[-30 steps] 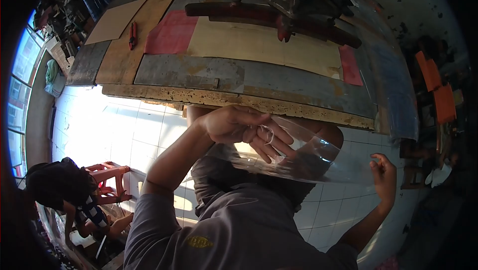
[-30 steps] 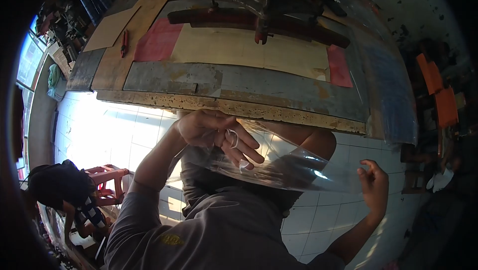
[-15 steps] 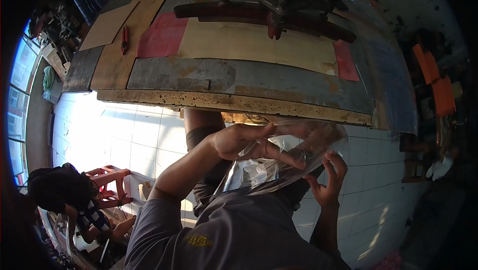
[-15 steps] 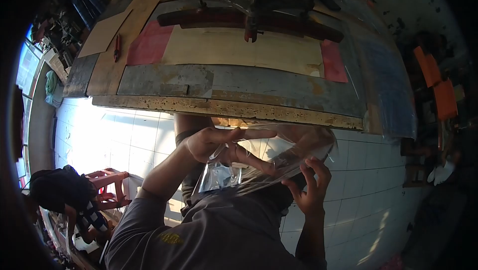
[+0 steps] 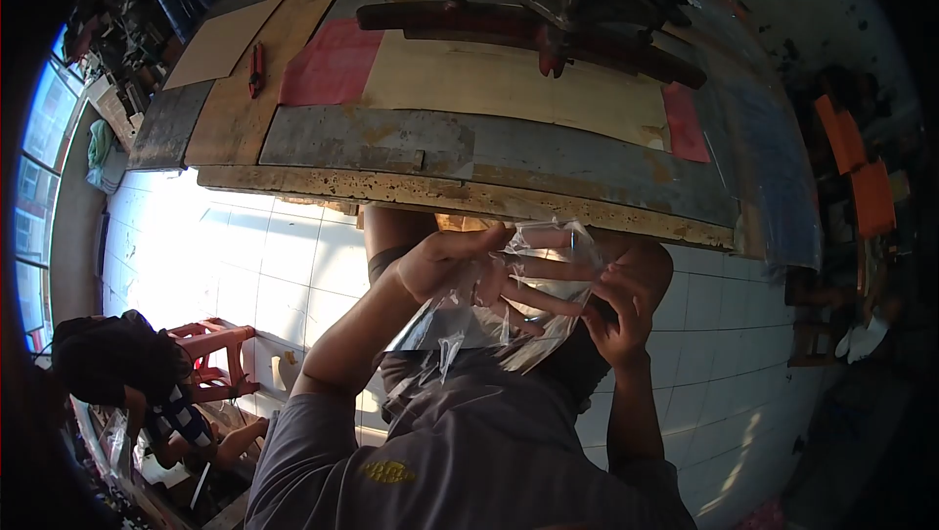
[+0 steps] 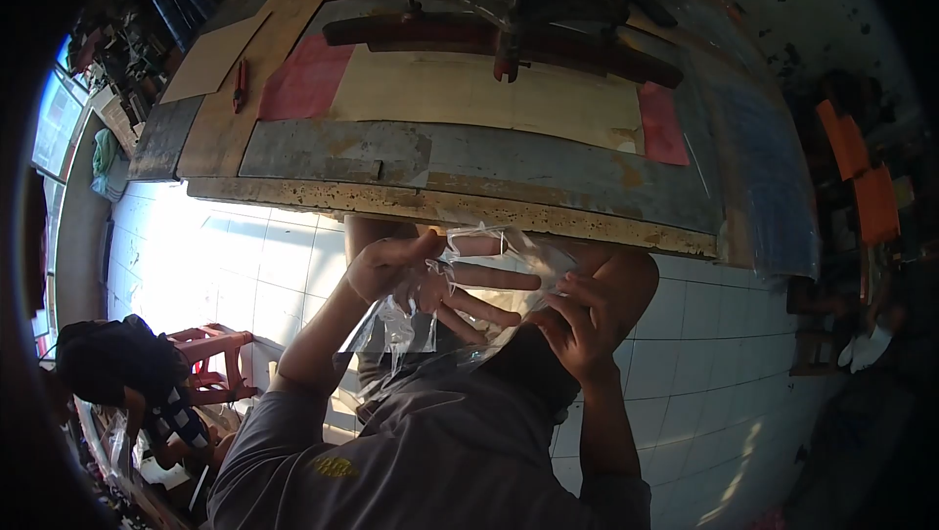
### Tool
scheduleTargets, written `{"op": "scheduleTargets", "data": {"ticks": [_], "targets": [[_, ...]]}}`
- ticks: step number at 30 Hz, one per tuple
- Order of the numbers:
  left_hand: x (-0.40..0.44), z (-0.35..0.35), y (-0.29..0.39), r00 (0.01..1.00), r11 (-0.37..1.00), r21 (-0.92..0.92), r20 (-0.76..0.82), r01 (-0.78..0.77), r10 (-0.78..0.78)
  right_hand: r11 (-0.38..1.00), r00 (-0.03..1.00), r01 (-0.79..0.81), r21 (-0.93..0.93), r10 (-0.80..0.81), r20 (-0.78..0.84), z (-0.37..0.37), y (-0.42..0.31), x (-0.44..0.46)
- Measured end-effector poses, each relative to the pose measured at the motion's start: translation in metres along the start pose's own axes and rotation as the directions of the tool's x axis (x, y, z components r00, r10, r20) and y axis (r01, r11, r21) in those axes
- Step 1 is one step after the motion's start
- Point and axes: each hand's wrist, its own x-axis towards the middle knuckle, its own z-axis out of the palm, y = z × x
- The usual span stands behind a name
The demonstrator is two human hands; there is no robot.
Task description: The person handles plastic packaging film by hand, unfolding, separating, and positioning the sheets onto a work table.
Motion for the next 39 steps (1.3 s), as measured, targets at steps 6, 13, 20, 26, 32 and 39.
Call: {"op": "scheduleTargets", "data": {"ticks": [6,13,20,26,32,39], "targets": [[0.023,0.057,0.034,0.986,0.986,-0.124,0.109,-0.108,0.122,0.99,0.986,0.038,0.136,-0.015,-0.165,0.014,-0.025,0.008],[0.027,0.049,0.024,0.976,0.971,-0.239,0.214,0.021,0.031,0.992,0.958,0.12,0.043,-0.104,-0.268,0.019,-0.03,0.022],[0.021,0.035,0.034,0.992,0.935,0.332,0.06,-0.124,0.11,0.989,0.988,0.127,0.077,-0.119,-0.097,0.0,-0.03,0.036],[0.023,0.056,0.056,0.999,0.93,0.368,-0.048,0.007,0.012,0.976,0.995,0.086,0.2,-0.075,-0.059,-0.013,-0.022,0.033],[0.038,0.066,0.05,0.978,0.91,0.406,-0.208,0.086,0.0,0.989,0.994,0.095,0.115,-0.088,-0.067,-0.016,-0.026,0.021],[0.043,0.075,0.052,0.983,0.841,0.535,-0.181,0.085,0.016,0.981,0.999,0.025,0.192,-0.016,-0.051,-0.017,-0.023,0.011]]}}
